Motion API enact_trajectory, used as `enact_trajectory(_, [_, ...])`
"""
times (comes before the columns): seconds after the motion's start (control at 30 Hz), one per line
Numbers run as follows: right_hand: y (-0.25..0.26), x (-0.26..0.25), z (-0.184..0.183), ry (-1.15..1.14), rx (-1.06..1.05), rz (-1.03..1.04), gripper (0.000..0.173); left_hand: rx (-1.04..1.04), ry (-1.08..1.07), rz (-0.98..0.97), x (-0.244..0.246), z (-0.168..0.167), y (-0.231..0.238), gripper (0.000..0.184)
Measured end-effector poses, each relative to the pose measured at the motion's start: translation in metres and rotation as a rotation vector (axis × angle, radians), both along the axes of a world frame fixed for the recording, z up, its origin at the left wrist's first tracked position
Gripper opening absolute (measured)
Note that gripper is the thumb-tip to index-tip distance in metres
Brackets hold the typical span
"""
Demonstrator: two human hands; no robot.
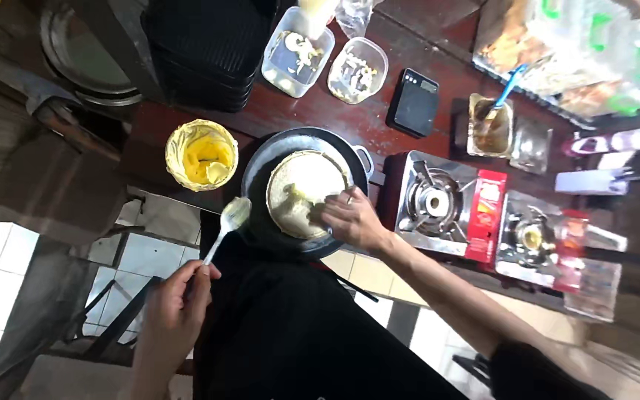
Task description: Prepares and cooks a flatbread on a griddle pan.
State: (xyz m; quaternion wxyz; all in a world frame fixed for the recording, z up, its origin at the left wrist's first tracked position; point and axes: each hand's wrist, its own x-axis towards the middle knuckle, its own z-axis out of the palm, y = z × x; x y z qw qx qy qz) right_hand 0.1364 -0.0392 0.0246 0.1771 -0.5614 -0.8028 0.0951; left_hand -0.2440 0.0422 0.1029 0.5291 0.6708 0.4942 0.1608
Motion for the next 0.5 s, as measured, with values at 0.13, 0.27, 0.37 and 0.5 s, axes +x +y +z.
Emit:
enact_trajectory(0.13, [-0.02, 0.004, 0.001, 0.264, -0.121, -0.117, 0.02, 0.132, 0.064, 0.057, -0.01, 0.019, 0.043, 0.031])
enact_trajectory(0.27, [-0.02, -0.005, -0.002, 0.113, 0.062, -0.472, 0.018, 0.256, 0.238, -0.017, -0.009, 0.022, 0.092, 0.033])
enact_trajectory(0.37, [-0.014, -0.031, 0.009, 0.096, -0.052, -0.324, 0.02, 0.291, 0.332, -0.102, -0.004, 0.019, 0.125, 0.033])
enact_trajectory(0.5, [0.019, -0.053, 0.029, 0.499, 0.045, -0.555, 0.02, 0.286, 0.391, -0.243, 0.003, 0.007, 0.166, 0.029])
